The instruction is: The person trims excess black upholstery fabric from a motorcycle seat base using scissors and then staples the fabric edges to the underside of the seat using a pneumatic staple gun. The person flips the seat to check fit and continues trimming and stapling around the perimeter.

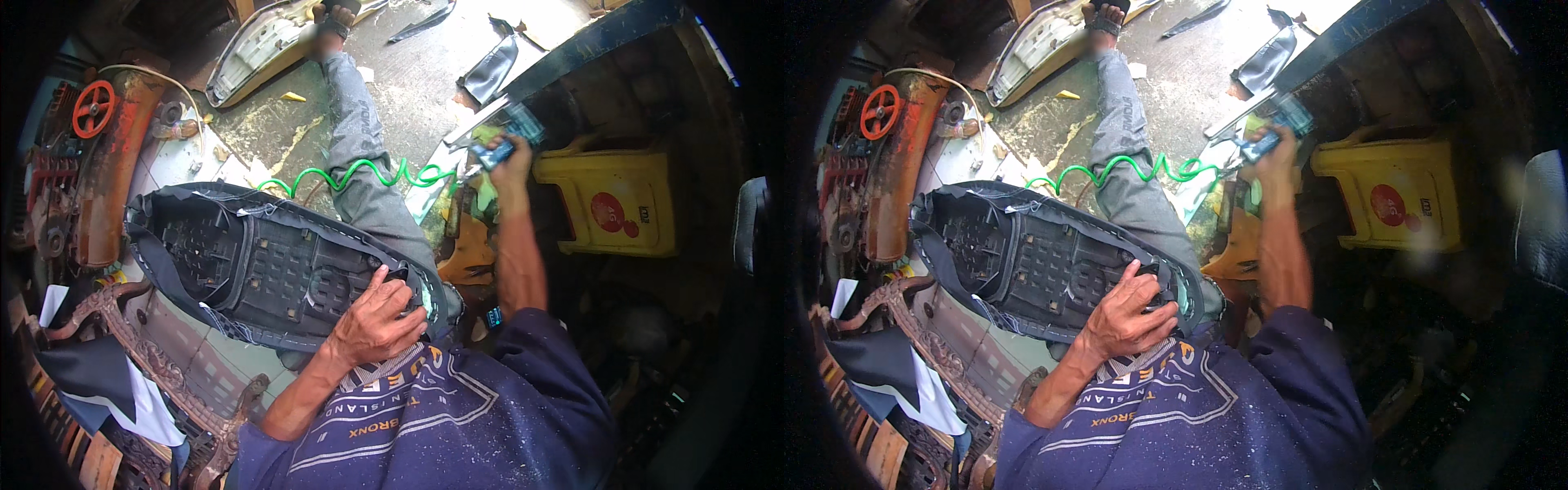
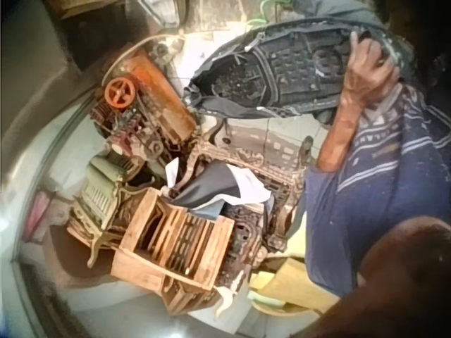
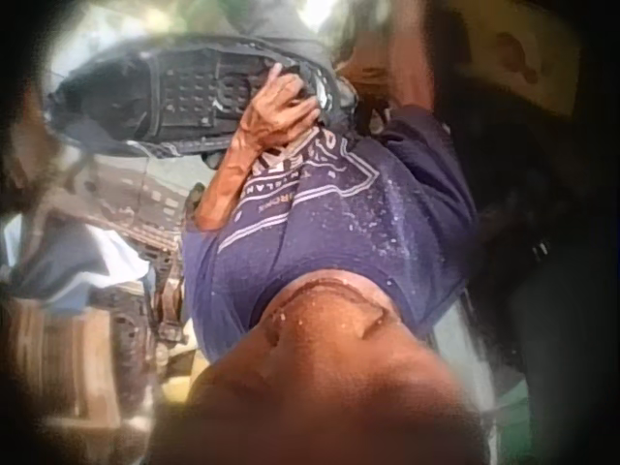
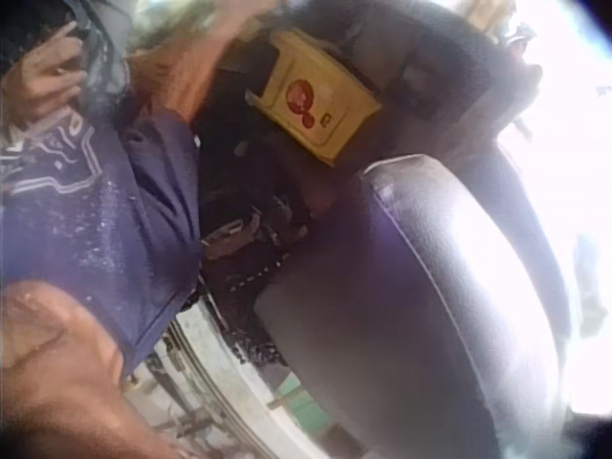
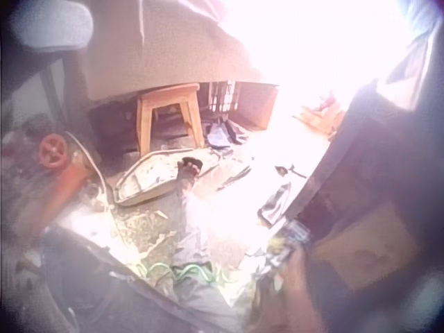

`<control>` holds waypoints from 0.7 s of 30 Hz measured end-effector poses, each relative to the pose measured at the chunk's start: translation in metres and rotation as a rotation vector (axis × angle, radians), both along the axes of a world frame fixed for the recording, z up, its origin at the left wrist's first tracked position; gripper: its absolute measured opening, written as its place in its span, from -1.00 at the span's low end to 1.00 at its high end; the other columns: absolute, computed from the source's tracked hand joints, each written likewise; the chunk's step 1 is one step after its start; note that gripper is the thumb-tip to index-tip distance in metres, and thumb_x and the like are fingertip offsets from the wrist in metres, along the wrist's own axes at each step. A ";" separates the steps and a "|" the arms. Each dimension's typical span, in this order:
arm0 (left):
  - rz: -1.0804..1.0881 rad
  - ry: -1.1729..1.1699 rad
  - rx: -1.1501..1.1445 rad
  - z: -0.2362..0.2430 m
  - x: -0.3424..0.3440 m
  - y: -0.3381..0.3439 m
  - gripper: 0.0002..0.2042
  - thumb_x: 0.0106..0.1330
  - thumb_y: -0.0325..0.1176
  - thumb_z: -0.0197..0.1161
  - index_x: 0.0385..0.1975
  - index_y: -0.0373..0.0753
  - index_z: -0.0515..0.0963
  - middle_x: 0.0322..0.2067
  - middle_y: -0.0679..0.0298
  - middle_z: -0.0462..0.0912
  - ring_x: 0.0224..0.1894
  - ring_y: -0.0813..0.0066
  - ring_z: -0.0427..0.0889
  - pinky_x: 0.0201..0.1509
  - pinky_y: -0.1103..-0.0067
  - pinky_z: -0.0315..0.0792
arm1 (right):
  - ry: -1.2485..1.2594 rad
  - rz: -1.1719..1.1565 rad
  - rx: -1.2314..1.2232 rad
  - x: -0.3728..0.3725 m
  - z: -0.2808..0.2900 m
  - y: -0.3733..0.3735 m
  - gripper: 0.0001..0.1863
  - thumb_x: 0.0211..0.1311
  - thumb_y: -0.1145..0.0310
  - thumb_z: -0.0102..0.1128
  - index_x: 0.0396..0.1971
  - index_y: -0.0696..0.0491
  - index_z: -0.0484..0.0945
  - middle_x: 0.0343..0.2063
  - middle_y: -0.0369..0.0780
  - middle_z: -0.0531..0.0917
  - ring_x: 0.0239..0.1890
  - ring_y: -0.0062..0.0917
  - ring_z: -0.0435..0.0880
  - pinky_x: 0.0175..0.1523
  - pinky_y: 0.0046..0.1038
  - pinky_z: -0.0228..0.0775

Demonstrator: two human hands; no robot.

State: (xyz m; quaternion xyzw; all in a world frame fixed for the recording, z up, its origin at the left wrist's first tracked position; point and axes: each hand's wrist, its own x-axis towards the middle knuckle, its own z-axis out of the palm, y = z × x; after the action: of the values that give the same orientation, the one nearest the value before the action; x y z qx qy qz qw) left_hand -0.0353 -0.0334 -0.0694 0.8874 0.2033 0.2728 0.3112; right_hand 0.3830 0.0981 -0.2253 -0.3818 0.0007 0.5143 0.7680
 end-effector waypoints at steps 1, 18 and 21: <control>0.003 -0.008 0.000 -0.002 0.000 0.001 -0.75 0.17 -0.26 0.57 -0.19 -0.14 0.75 -0.06 0.10 0.56 0.06 0.08 0.69 0.40 -0.04 0.45 | -0.200 0.000 -0.037 0.010 0.043 -0.008 -0.88 0.25 0.40 0.18 -0.30 0.11 0.50 -0.46 -0.23 0.54 -0.46 -0.46 0.54 -0.30 -0.38 0.52; 0.037 -0.049 0.079 -0.016 0.001 -0.005 -0.73 0.04 -0.29 0.54 -0.23 -0.11 0.75 -0.12 0.13 0.53 -0.03 0.13 0.70 0.36 -0.01 0.48 | -1.785 1.580 -0.222 -0.125 0.253 -0.136 -0.61 0.04 0.12 0.52 -0.16 0.03 0.82 -0.46 0.02 0.77 -0.42 -0.10 0.79 -0.23 -0.14 0.66; 0.028 -0.049 0.084 -0.015 0.000 -0.005 -0.73 0.04 -0.29 0.53 -0.23 -0.13 0.75 -0.12 0.12 0.53 -0.03 0.14 0.70 0.37 0.00 0.48 | -1.816 1.622 -0.246 -0.129 0.250 -0.143 -0.53 0.01 0.09 0.53 -0.05 -0.04 0.82 -0.42 0.02 0.78 -0.38 -0.08 0.79 -0.20 -0.12 0.66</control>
State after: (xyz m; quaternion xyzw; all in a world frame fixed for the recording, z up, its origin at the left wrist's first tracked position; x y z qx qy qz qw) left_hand -0.0350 -0.0381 -0.0842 0.8898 0.1964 0.3069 0.2747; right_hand 0.2539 -0.0453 0.0245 -0.5617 -0.7249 0.3873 -0.0949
